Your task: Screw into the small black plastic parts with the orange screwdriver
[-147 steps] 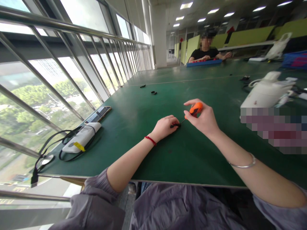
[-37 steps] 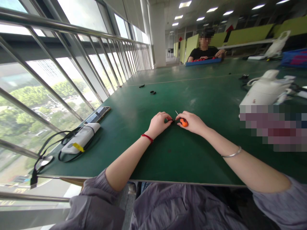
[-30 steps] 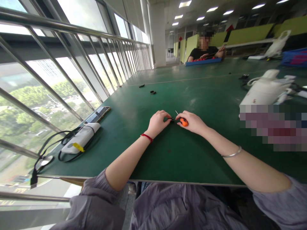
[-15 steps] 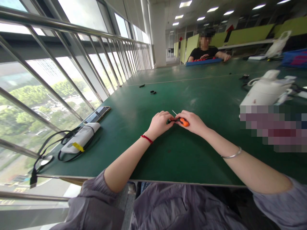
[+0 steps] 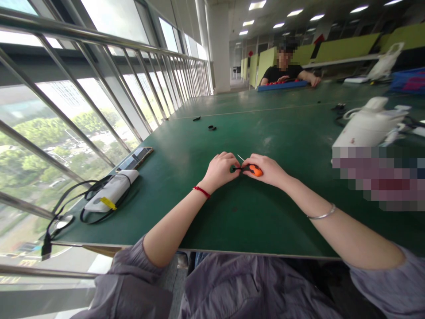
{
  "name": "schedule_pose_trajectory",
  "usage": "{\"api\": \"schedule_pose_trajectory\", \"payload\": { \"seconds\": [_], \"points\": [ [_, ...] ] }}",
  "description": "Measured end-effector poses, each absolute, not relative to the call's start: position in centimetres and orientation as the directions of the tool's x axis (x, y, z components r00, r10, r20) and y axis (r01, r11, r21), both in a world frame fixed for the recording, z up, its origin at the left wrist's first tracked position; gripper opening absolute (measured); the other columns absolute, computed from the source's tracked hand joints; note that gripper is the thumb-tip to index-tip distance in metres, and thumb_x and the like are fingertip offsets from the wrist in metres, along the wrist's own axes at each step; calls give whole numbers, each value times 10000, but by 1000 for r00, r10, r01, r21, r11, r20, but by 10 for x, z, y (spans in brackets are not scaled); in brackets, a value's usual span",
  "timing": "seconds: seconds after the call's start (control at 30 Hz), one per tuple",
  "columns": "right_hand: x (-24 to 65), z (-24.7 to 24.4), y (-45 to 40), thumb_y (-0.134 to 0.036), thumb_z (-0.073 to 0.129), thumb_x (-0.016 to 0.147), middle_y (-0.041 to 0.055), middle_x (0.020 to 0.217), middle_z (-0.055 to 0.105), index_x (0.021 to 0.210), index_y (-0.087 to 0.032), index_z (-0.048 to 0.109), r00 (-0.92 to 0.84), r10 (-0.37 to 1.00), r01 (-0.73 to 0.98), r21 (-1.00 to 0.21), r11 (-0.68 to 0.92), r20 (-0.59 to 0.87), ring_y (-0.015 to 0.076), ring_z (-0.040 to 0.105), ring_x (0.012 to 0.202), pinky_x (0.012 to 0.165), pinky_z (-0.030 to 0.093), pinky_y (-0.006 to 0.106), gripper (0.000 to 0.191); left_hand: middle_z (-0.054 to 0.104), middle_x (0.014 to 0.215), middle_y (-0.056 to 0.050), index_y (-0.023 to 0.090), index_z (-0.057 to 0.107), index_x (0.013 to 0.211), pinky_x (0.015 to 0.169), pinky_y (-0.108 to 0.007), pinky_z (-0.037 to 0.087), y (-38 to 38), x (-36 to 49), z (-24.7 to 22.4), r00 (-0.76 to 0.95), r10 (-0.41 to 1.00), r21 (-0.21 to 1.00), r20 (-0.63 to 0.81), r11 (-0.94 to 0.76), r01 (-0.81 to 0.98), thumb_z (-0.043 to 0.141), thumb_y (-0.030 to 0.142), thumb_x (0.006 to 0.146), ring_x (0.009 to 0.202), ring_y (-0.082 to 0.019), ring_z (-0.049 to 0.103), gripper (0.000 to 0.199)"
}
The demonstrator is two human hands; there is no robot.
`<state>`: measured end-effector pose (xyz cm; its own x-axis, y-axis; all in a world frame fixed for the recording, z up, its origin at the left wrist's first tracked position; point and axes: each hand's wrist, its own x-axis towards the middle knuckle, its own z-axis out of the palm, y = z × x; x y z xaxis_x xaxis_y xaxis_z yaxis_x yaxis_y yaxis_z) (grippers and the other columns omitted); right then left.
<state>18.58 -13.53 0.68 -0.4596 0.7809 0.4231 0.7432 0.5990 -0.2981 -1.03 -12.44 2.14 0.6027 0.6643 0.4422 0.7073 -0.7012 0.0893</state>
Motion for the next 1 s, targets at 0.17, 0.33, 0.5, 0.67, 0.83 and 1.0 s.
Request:
{"api": "schedule_pose_trajectory", "payload": {
  "seconds": [0.17,0.33,0.5,0.67,0.83,1.0],
  "points": [
    [199,7,-130,-280,575,787,39,846,587,929,-214,648,-383,809,775,-320,544,446,167,571,734,660,413,268,173,651,995,-27,197,667,758,815,-326,459,-123,-14,20,564,705,184,431,-680,710,594,257,760,934,-204,561,94],
    [202,1,-126,-256,573,778,38,835,588,907,-212,652,-356,829,786,-341,515,431,165,570,720,654,417,270,158,668,994,-19,203,670,769,836,-327,484,-123,-9,9,555,752,250,356,-649,719,579,241,762,938,-201,590,98],
    [202,-2,-124,-250,578,772,34,843,589,916,-220,646,-363,835,781,-353,514,413,161,575,726,658,424,269,161,672,927,-32,200,687,799,785,-290,495,-116,-17,22,494,791,228,361,-588,776,559,229,757,883,-190,609,138],
    [203,-1,-124,-247,580,773,31,854,584,918,-222,642,-374,839,779,-356,516,396,160,579,732,669,432,277,160,681,929,-46,209,706,820,750,-323,481,-100,-86,59,35,873,211,487,-156,965,553,289,752,885,-244,610,186],
    [201,-1,-125,-243,582,773,32,860,586,922,-223,642,-384,841,785,-345,515,382,165,578,733,666,430,285,162,674,901,-85,195,704,916,743,-375,461,-102,-182,64,-399,830,298,391,295,908,568,367,733,887,-300,596,286],
    [200,-1,-126,-236,586,768,34,864,589,928,-228,641,-391,842,794,-327,512,371,168,581,744,655,426,281,169,653,966,-139,171,701,953,875,-465,401,-105,-211,52,-503,786,256,360,435,863,554,345,747,1034,-355,529,307]
  ]
}}
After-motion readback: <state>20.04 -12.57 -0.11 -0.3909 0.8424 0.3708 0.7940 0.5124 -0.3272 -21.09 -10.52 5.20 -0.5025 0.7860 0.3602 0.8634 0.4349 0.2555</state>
